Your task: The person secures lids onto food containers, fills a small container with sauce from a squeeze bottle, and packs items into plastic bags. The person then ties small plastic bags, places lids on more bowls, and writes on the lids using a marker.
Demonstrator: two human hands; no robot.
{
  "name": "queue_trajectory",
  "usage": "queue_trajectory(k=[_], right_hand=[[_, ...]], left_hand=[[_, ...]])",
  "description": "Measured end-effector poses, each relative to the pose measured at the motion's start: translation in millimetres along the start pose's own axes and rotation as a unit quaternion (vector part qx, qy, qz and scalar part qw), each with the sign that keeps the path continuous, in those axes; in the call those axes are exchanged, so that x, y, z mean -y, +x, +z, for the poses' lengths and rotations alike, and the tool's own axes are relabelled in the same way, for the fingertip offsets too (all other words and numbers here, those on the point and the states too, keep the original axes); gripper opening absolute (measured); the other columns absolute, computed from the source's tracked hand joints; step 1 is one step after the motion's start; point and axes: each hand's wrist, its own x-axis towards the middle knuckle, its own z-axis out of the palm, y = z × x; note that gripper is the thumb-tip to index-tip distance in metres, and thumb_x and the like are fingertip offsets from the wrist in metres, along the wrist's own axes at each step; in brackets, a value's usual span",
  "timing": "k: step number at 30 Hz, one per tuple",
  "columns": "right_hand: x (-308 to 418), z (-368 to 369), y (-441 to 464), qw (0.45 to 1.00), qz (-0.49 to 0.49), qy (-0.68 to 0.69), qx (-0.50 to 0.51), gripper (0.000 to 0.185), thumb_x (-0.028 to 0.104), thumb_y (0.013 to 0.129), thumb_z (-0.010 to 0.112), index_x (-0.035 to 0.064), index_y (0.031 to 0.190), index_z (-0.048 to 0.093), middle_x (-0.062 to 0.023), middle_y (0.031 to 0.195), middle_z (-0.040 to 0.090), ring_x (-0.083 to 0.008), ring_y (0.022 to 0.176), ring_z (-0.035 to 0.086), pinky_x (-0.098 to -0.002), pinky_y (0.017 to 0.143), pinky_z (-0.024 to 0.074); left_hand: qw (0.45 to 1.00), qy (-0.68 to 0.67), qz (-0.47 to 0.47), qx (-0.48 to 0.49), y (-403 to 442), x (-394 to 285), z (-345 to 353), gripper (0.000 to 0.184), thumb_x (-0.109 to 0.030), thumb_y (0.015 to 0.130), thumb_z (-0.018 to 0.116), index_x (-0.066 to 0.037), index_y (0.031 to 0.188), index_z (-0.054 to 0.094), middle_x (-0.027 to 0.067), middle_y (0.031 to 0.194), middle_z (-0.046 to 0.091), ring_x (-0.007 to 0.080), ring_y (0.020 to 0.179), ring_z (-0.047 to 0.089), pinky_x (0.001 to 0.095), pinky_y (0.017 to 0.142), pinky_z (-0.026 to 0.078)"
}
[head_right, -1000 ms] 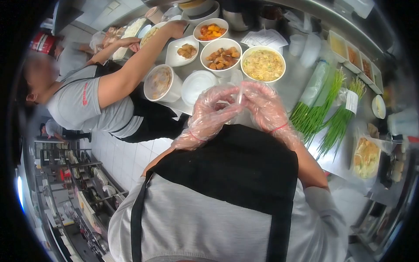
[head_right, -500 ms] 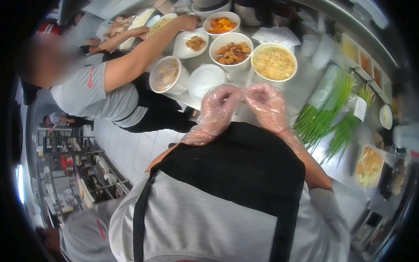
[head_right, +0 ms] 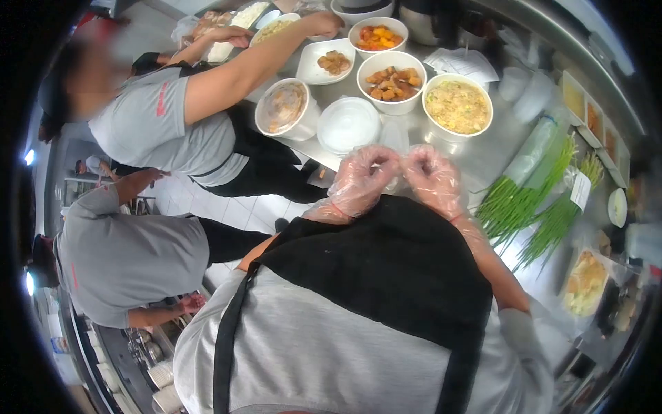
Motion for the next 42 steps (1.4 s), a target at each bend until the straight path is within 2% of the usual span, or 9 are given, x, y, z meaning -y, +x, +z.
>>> queue_trajectory(k=[9,11,14,18,24,29,31,40,42], right_hand=[[22.9,-0.3,-4.9,0.978,-0.084,-0.189,-0.013,0.011,0.011,0.082,0.067,0.0017,0.084,0.062,-0.0085,0.075,0.063,-0.0187,0.068,0.06,-0.0313,0.065,0.0482],[22.4,-3.0,-5.8,0.907,-0.201,-0.368,-0.025,0.009,0.009,0.081,0.065,0.0013,0.078,0.06,-0.0135,0.073,0.062,-0.0281,0.065,0.06,-0.0364,0.063,0.0476],[32.3,-5.4,-3.5,0.913,-0.214,-0.346,0.032,0.008,0.006,0.077,0.062,0.0019,0.072,0.057,-0.0179,0.071,0.059,-0.0374,0.065,0.056,-0.0419,0.06,0.0449],[46.5,-4.8,-2.0,0.935,-0.184,-0.295,0.074,0.007,0.005,0.074,0.061,0.0026,0.069,0.057,-0.0173,0.067,0.057,-0.0355,0.065,0.058,-0.0415,0.059,0.0443],[48.7,-13.1,-3.5,0.929,-0.174,-0.314,0.085,0.006,0.005,0.075,0.06,0.0028,0.071,0.056,-0.0169,0.07,0.057,-0.0366,0.068,0.057,-0.0419,0.062,0.0444],[62.8,-53.7,-21.5,0.874,-0.224,-0.43,-0.031,0.006,0.007,0.079,0.057,0.0014,0.077,0.056,-0.0156,0.079,0.058,-0.0332,0.073,0.057,-0.0389,0.071,0.0444],[73.9,-68.2,-23.9,0.919,-0.206,-0.336,-0.017,0.007,0.006,0.08,0.057,0.0004,0.077,0.055,-0.0139,0.082,0.057,-0.0298,0.074,0.056,-0.0361,0.072,0.0444],[122.0,-56.0,-5.5,0.945,-0.188,-0.251,0.095,0.008,0.007,0.082,0.059,-0.0002,0.08,0.057,-0.0079,0.091,0.058,-0.0174,0.077,0.055,-0.0292,0.072,0.0457],[113.8,-51.8,8.2,0.976,-0.129,-0.146,0.094,0.009,0.008,0.084,0.059,-0.0009,0.083,0.059,-0.0081,0.091,0.059,-0.0162,0.076,0.056,-0.0283,0.071,0.0469]], left_hand=[[0.983,0.094,0.155,-0.032,2.5,-0.3,5.5,0.007,-0.001,0.079,0.058,0.0,0.086,0.057,0.0186,0.081,0.058,0.0398,0.076,0.056,0.0422,0.068,0.045],[0.974,0.125,0.19,-0.012,3.8,10.5,4.8,0.009,-0.002,0.079,0.059,-0.003,0.088,0.058,0.0148,0.083,0.058,0.0345,0.077,0.057,0.0404,0.068,0.046],[0.956,0.18,0.233,-0.004,0.8,4.9,4.1,0.01,-0.002,0.079,0.059,-0.004,0.089,0.057,0.0125,0.083,0.056,0.0313,0.077,0.057,0.0398,0.067,0.044],[0.991,0.018,0.124,0.038,-3.4,8.4,-3.8,0.01,-0.001,0.078,0.058,-0.005,0.087,0.056,0.0119,0.082,0.055,0.0308,0.075,0.055,0.0401,0.066,0.043],[0.957,0.163,0.23,-0.073,2.9,13.7,-23.7,0.01,-0.001,0.079,0.056,-0.004,0.088,0.055,0.0115,0.081,0.055,0.0294,0.073,0.056,0.0381,0.064,0.045],[0.982,-0.079,-0.101,-0.14,9.4,54.1,-56.0,0.009,-0.01,0.088,0.051,-0.002,0.091,0.052,0.007,0.068,0.055,0.0174,0.06,0.058,0.0305,0.058,0.05],[0.953,-0.148,-0.212,-0.161,13.5,65.3,-59.5,0.011,-0.013,0.089,0.052,-0.002,0.093,0.051,0.0063,0.067,0.055,0.0156,0.058,0.058,0.0287,0.057,0.05],[0.897,-0.314,-0.232,-0.205,2.1,87.7,-64.9,0.034,-0.013,0.089,0.056,-0.001,0.115,0.038,0.0111,0.079,0.057,0.0196,0.062,0.061,0.0299,0.061,0.055],[0.915,-0.271,-0.236,-0.183,-7.7,102.7,-70.9,0.045,-0.023,0.087,0.062,-0.002,0.121,0.039,0.0147,0.099,0.055,0.0195,0.075,0.062,0.0346,0.066,0.053]])
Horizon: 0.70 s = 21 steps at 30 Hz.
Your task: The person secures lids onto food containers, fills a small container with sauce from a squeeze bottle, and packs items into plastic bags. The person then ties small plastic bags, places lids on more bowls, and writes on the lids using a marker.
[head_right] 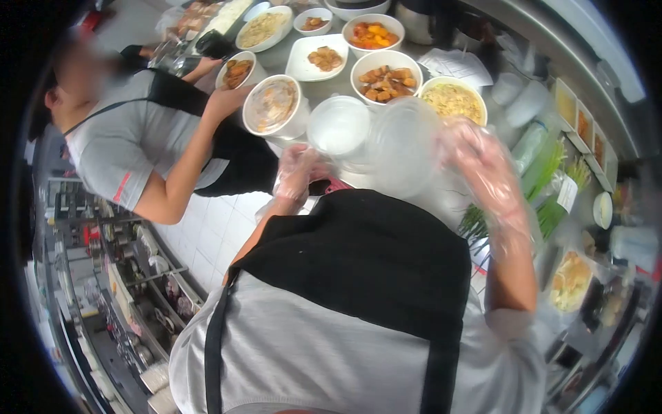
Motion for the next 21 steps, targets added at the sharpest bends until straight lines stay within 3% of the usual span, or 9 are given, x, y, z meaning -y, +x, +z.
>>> queue_trajectory(k=[2,6,8,11,13,15,18,19,21], right_hand=[[-20.1,12.4,18.9,0.987,0.04,0.156,-0.008,0.013,0.011,0.086,0.06,-0.0021,0.086,0.061,-0.0091,0.09,0.06,-0.016,0.075,0.058,-0.0284,0.071,0.0486],[-49.0,52.4,49.2,0.923,0.095,0.37,-0.032,0.021,0.013,0.087,0.06,-0.0045,0.099,0.059,-0.0124,0.093,0.062,-0.0204,0.081,0.062,-0.0347,0.074,0.0527],[-53.8,66.7,64.1,0.906,0.072,0.418,0.01,0.03,0.013,0.087,0.06,-0.0042,0.111,0.054,-0.0145,0.1,0.062,-0.0254,0.089,0.063,-0.04,0.078,0.0537],[-43.7,76.4,85.9,0.918,0.043,0.394,0.02,0.026,0.014,0.087,0.06,-0.0046,0.104,0.057,-0.0152,0.1,0.062,-0.0272,0.091,0.064,-0.042,0.079,0.0544],[-27.5,90.0,92.8,0.925,0.052,0.375,-0.01,0.018,0.012,0.086,0.059,-0.0042,0.095,0.06,-0.0134,0.093,0.063,-0.0223,0.082,0.063,-0.0366,0.075,0.0539],[-14.1,98.3,101.8,0.95,0.041,0.31,-0.011,0.015,0.011,0.086,0.059,-0.0034,0.091,0.062,-0.0121,0.089,0.063,-0.019,0.077,0.062,-0.0326,0.072,0.0529],[1.1,101.9,123.0,0.994,-0.014,0.11,-0.014,0.017,0.014,0.087,0.06,-0.0013,0.095,0.063,-0.0101,0.088,0.063,-0.0161,0.077,0.061,-0.029,0.07,0.0507],[6.8,105.8,133.0,0.998,-0.031,0.027,-0.038,0.019,0.016,0.087,0.061,-0.0002,0.097,0.063,-0.0089,0.088,0.063,-0.0151,0.077,0.06,-0.028,0.069,0.05],[11.2,120.2,154.0,0.995,-0.055,-0.049,-0.066,0.022,0.019,0.087,0.063,0.0018,0.1,0.064,-0.0065,0.085,0.062,-0.013,0.076,0.059,-0.0265,0.068,0.049]], left_hand=[[0.927,0.325,0.174,-0.074,-19.4,-31.2,3.4,0.059,-0.03,0.077,0.074,-0.004,0.122,0.046,0.017,0.104,0.056,0.0258,0.092,0.06,0.0409,0.078,0.051],[0.766,0.365,0.516,0.119,-39.3,-80.6,19.2,0.088,-0.042,0.052,0.088,-0.009,0.124,0.051,0.0184,0.118,0.053,0.0383,0.11,0.052,0.0472,0.089,0.045],[0.714,0.399,0.559,0.133,-38.7,-99.2,35.4,0.068,-0.027,0.062,0.085,-0.01,0.121,0.055,0.0159,0.114,0.056,0.0369,0.106,0.055,0.0443,0.084,0.048],[0.746,0.361,0.551,0.099,-13.0,-88.3,20.5,0.043,-0.007,0.07,0.075,-0.005,0.111,0.059,0.0148,0.104,0.061,0.0341,0.093,0.06,0.039,0.079,0.049],[0.76,0.348,0.545,0.071,-4.7,-94.9,10.1,0.033,0.001,0.074,0.068,-0.006,0.106,0.062,0.013,0.094,0.064,0.033,0.085,0.062,0.0372,0.074,0.051],[0.773,0.322,0.545,0.043,1.4,-106.3,0.6,0.02,0.0,0.081,0.064,-0.004,0.101,0.062,0.0128,0.087,0.067,0.0278,0.076,0.065,0.0353,0.069,0.052],[0.934,0.154,0.321,-0.025,11.3,-114.8,-10.4,0.012,-0.005,0.087,0.062,-0.003,0.099,0.06,0.0107,0.09,0.067,0.0191,0.075,0.065,0.0314,0.066,0.052],[0.928,0.097,0.359,0.004,15.0,-121.8,-15.6,0.015,-0.011,0.09,0.06,-0.002,0.102,0.057,0.008,0.089,0.066,0.0126,0.075,0.064,0.0266,0.063,0.05],[0.957,0.05,0.284,0.005,23.1,-138.1,-28.3,0.023,-0.011,0.088,0.063,-0.005,0.106,0.049,0.0067,0.087,0.064,0.012,0.071,0.063,0.0232,0.058,0.048]])
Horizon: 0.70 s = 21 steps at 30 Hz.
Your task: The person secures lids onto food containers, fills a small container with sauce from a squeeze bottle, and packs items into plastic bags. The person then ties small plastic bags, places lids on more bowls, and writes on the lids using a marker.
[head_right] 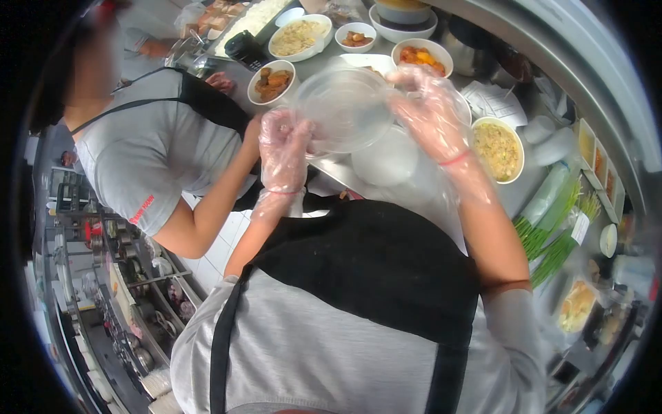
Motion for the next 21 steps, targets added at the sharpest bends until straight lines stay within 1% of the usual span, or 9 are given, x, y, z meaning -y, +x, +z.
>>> queue_trajectory(k=[5,7,9,10,12,14,17,20,21], right_hand=[[-17.0,39.7,48.2,0.986,0.067,0.121,0.095,0.025,0.026,0.085,0.067,0.0057,0.1,0.066,-0.0018,0.08,0.062,-0.0092,0.073,0.057,-0.026,0.064,0.0477],[-18.2,48.6,71.5,0.986,0.073,0.146,0.028,0.024,0.028,0.087,0.063,0.007,0.1,0.066,-0.0019,0.078,0.062,-0.0094,0.07,0.057,-0.0264,0.063,0.0475],[-20.4,57.7,103.1,0.981,0.079,0.171,-0.039,0.024,0.029,0.09,0.06,0.0083,0.1,0.067,-0.002,0.077,0.062,-0.0095,0.068,0.057,-0.0268,0.062,0.0472],[-29.8,65.3,125.3,0.993,0.028,0.091,-0.073,0.023,0.025,0.091,0.056,0.0059,0.099,0.066,0.0031,0.069,0.052,-0.0066,0.057,0.043,-0.0231,0.052,0.0361],[-105.7,107.2,185.6,0.999,-0.044,-0.008,0.009,0.024,0.026,0.091,0.054,0.0066,0.1,0.066,0.0021,0.07,0.053,-0.0075,0.058,0.044,-0.0245,0.054,0.0371],[-114.0,131.7,212.4,0.99,-0.009,-0.079,0.119,0.026,0.027,0.091,0.053,0.007,0.102,0.067,0.0005,0.073,0.056,-0.01,0.063,0.047,-0.027,0.059,0.0398],[-71.6,173.1,195.4,0.971,0.175,0.085,0.139,0.032,0.028,0.09,0.051,0.0047,0.106,0.065,-0.0061,0.082,0.063,-0.0189,0.08,0.058,-0.0325,0.073,0.045],[-115.7,213.4,214.3,0.987,0.034,0.004,0.156,0.04,0.031,0.09,0.046,0.0012,0.111,0.062,-0.0163,0.103,0.065,-0.0279,0.098,0.061,-0.036,0.084,0.0455],[-83.0,213.2,207.2,0.983,0.1,-0.021,0.153,0.042,0.032,0.09,0.045,0.0006,0.112,0.061,-0.0184,0.109,0.063,-0.0296,0.102,0.06,-0.037,0.087,0.045]], left_hand=[[0.998,-0.061,-0.023,-0.023,32.0,3.5,-28.2,0.025,-0.011,0.087,0.063,-0.009,0.097,0.04,0.0069,0.086,0.062,0.014,0.071,0.062,0.0245,0.057,0.049],[0.994,-0.087,-0.002,-0.061,50.8,13.7,-43.0,0.021,-0.008,0.087,0.062,-0.008,0.093,0.042,0.009,0.088,0.062,0.0172,0.07,0.062,0.0266,0.058,0.051],[0.973,-0.119,-0.025,-0.198,77.1,12.2,-49.6,0.021,-0.023,0.089,0.061,-0.008,0.093,0.046,0.0071,0.083,0.058,0.0173,0.067,0.058,0.0326,0.057,0.05],[0.962,-0.142,-0.005,-0.232,92.1,24.3,-58.2,0.025,-0.03,0.089,0.061,-0.009,0.094,0.049,0.0067,0.084,0.058,0.0172,0.069,0.057,0.0322,0.058,0.049],[0.944,-0.183,-0.029,-0.274,121.0,58.2,-79.6,0.034,-0.038,0.09,0.058,-0.007,0.104,0.051,0.0089,0.093,0.057,0.0193,0.081,0.055,0.0344,0.071,0.046],[0.93,-0.206,-0.106,-0.286,147.4,82.7,-96.3,0.045,-0.038,0.093,0.051,-0.002,0.119,0.048,0.0131,0.11,0.056,0.0231,0.101,0.054,0.0377,0.09,0.041],[0.924,-0.197,-0.173,-0.279,175.0,93.1,-101.3,0.062,-0.048,0.096,0.039,0.001,0.134,0.042,0.015,0.132,0.049,0.0266,0.12,0.047,0.0376,0.103,0.035],[0.933,-0.234,-0.173,-0.213,189.4,93.0,-106.0,0.069,-0.055,0.097,0.033,-0.001,0.139,0.039,0.013,0.142,0.043,0.0272,0.129,0.042,0.0384,0.107,0.032],[0.933,-0.254,-0.17,-0.189,194.1,97.8,-110.7,0.07,-0.056,0.097,0.032,-0.001,0.138,0.039,0.0121,0.143,0.043,0.0271,0.13,0.042,0.0386,0.107,0.032]])
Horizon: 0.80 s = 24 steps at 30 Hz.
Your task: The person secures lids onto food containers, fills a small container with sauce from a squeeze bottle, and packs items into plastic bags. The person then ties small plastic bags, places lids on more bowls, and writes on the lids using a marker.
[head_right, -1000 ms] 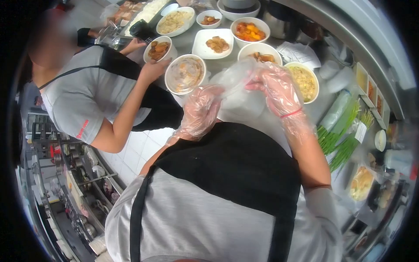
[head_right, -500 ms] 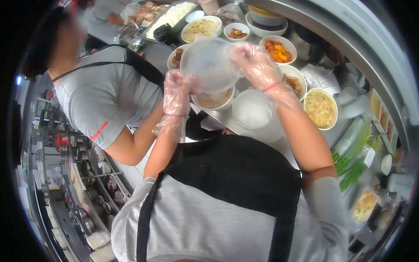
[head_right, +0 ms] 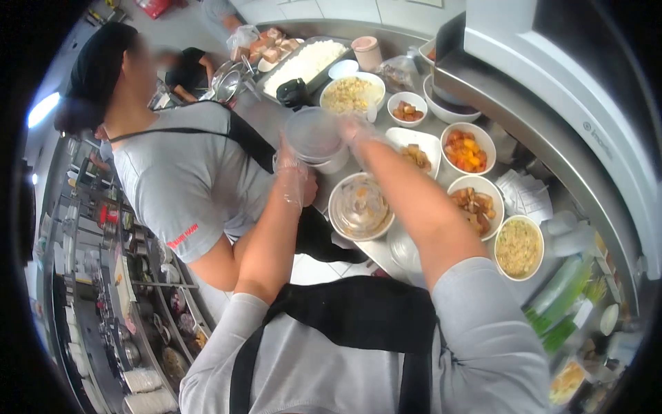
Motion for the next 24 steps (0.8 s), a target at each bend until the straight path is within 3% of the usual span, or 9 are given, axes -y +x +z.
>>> queue_trajectory(k=[1,5,8,11,14,15,18,21,24], right_hand=[[19.5,0.7,-5.5,0.997,0.07,-0.013,-0.002,0.043,0.032,0.09,0.043,0.0001,0.114,0.06,-0.0206,0.114,0.062,-0.0312,0.106,0.06,-0.0381,0.089,0.0446],[-20.9,13.1,26.3,0.992,0.041,-0.117,0.006,0.046,0.033,0.091,0.04,0.0005,0.117,0.058,-0.0229,0.123,0.057,-0.0333,0.112,0.057,-0.0412,0.094,0.0425],[-22.2,1.4,12.4,0.993,0.066,-0.085,-0.042,0.043,0.031,0.092,0.039,0.0013,0.117,0.057,-0.0233,0.118,0.059,-0.0339,0.108,0.058,-0.0422,0.093,0.0428],[-50.4,11.2,21.1,0.992,0.075,-0.004,-0.098,0.039,0.028,0.092,0.039,0.0014,0.114,0.057,-0.0233,0.112,0.061,-0.0345,0.105,0.058,-0.0426,0.091,0.0433],[-53.1,23.1,20.5,0.986,0.118,0.011,-0.114,0.036,0.027,0.093,0.037,0.0013,0.11,0.056,-0.0226,0.112,0.06,-0.0349,0.105,0.058,-0.0431,0.091,0.0428],[-43.8,20.0,18.6,0.985,0.129,0.016,-0.11,0.035,0.027,0.094,0.037,0.0013,0.109,0.055,-0.0222,0.113,0.059,-0.0347,0.106,0.057,-0.0432,0.092,0.0425],[-28.1,21.6,14.3,0.981,0.143,0.052,-0.12,0.038,0.028,0.095,0.034,0.0017,0.115,0.053,-0.0221,0.119,0.057,-0.0342,0.11,0.055,-0.0432,0.094,0.0415],[-43.8,46.7,31.9,0.958,0.111,0.075,-0.255,0.028,0.017,0.091,0.044,-0.0023,0.103,0.059,-0.0227,0.106,0.062,-0.0353,0.102,0.061,-0.0432,0.085,0.0486],[-15.6,37.5,11.2,0.947,0.144,0.153,-0.244,0.033,0.019,0.093,0.038,-0.0021,0.108,0.059,-0.023,0.106,0.062,-0.0326,0.101,0.062,-0.0424,0.083,0.0491]], left_hand=[[1.0,0.015,0.008,0.004,1.0,-0.9,0.4,0.069,-0.056,0.097,0.029,-0.001,0.139,0.038,0.0111,0.145,0.041,0.0254,0.133,0.038,0.0371,0.109,0.03],[0.994,0.02,-0.029,-0.103,2.0,9.3,9.3,0.07,-0.055,0.098,0.028,-0.001,0.142,0.033,0.0112,0.146,0.039,0.024,0.133,0.038,0.0353,0.111,0.027],[0.998,-0.036,-0.034,-0.028,43.3,48.5,-18.5,0.063,-0.058,0.094,0.04,-0.008,0.132,0.048,0.0088,0.132,0.052,0.0208,0.118,0.051,0.0373,0.101,0.038],[0.997,0.052,-0.022,-0.046,39.8,58.3,-8.3,0.062,-0.06,0.092,0.042,-0.01,0.128,0.051,0.0072,0.126,0.057,0.0196,0.109,0.057,0.0354,0.087,0.048],[0.991,0.084,-0.093,-0.038,33.8,50.5,-5.8,0.06,-0.062,0.09,0.043,-0.013,0.123,0.054,0.005,0.119,0.062,0.0188,0.099,0.063,0.0334,0.068,0.053],[0.991,0.083,-0.105,-0.001,36.1,48.3,-12.3,0.056,-0.061,0.089,0.046,-0.014,0.118,0.056,0.0028,0.111,0.066,0.0195,0.091,0.066,0.0336,0.055,0.052],[0.989,0.078,-0.075,-0.102,25.4,53.8,-7.4,0.053,-0.058,0.088,0.05,-0.014,0.116,0.058,0.0035,0.112,0.065,0.0203,0.091,0.066,0.035,0.058,0.053],[0.999,-0.037,-0.034,-0.015,41.1,64.7,-22.9,0.041,-0.039,0.093,0.052,-0.008,0.12,0.056,0.0084,0.118,0.062,0.0256,0.104,0.061,0.0391,0.081,0.053],[0.996,-0.071,-0.047,0.038,38.8,50.6,-12.2,0.037,-0.025,0.096,0.05,-0.001,0.123,0.053,0.0121,0.122,0.059,0.0285,0.112,0.057,0.0429,0.096,0.048]])
